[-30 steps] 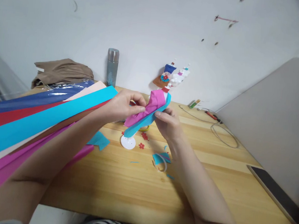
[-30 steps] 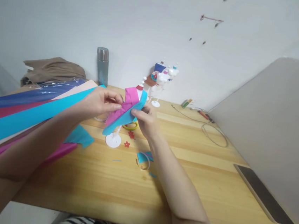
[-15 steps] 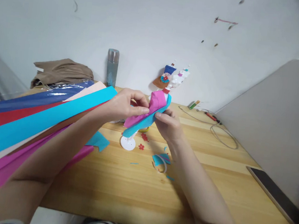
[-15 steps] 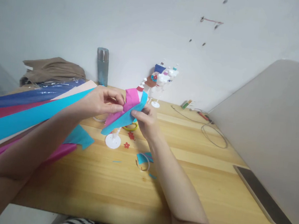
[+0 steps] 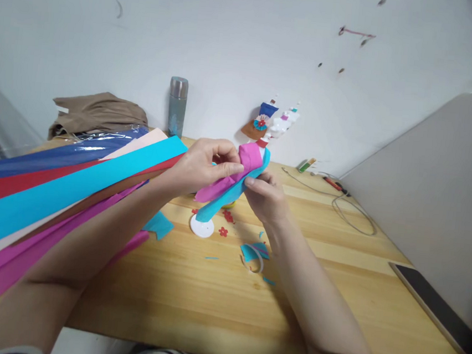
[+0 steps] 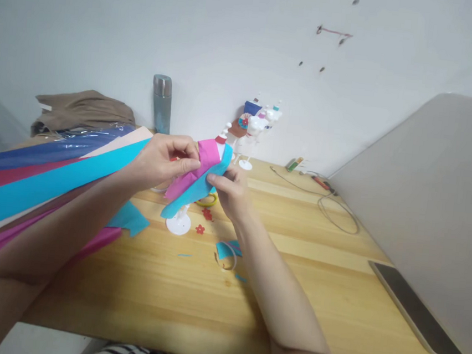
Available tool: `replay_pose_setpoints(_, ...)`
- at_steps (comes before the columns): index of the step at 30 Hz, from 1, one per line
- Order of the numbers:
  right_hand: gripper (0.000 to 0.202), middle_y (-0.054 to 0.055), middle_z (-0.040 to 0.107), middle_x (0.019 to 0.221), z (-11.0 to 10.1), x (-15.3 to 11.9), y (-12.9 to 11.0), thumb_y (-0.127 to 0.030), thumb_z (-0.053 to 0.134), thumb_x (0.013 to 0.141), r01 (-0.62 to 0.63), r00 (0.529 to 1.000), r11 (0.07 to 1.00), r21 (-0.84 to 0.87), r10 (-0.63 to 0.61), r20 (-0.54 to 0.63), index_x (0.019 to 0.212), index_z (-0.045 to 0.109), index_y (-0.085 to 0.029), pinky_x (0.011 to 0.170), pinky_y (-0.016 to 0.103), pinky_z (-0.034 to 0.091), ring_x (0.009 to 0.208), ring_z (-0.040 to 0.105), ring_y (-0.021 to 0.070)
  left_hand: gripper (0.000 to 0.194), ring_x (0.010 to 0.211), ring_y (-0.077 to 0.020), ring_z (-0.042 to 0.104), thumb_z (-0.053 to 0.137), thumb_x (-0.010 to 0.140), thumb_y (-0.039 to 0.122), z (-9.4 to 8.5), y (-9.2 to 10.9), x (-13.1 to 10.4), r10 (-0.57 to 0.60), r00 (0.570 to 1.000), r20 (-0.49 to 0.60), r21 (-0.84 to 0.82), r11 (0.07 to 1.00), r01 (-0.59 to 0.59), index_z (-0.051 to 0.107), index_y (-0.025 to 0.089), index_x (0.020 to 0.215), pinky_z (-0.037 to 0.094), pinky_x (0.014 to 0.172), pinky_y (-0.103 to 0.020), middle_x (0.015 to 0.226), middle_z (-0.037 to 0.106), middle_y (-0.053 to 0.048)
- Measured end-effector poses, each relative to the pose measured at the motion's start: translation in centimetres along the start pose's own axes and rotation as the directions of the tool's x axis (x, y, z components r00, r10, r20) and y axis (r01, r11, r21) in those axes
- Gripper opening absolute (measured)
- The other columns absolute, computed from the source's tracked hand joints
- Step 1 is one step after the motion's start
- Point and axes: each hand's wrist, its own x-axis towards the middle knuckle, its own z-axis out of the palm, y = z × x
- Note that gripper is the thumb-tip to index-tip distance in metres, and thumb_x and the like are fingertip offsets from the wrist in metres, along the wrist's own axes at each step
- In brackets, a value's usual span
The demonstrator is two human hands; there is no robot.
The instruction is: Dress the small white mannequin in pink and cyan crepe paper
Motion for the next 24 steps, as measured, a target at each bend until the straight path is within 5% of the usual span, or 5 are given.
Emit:
replay_pose_setpoints(13,0.019,0.001,0.068,0.064,0.5,0.0,-0.5,-0.036,0.089,0.054,-0.03,0.999,1.0,0.0,0.03,-0.045,0.061,0.073,-0.026,0.063,0.037,0.05,0.061,0.057,0.0192,0.014,0.08,-0.0161,0.06,0.079,0.074,0.022,-1.5,-0.8,-0.4,0.083,0.976,0.201,0.204,0.971,-0.124,0.065,0.02,0.074,0.049,0.082,-0.03,0.083,0.069,-0.001)
replay_pose_setpoints(24,0.02,0.001,0.067,0.065,0.1,0.1,-0.2,-0.038,0.087,0.058,-0.024,0.999,1.0,-0.016,0.024,-0.022,0.063,0.072,-0.026,0.062,0.037,0.05,0.059,0.056,0.0186,0.012,0.075,-0.0142,0.059,0.067,0.082,0.021,-1.5,-0.5,-0.8,0.146,0.961,0.236,0.317,0.923,-0.219,0.061,0.02,0.072,0.045,0.073,-0.028,0.082,0.065,-0.002)
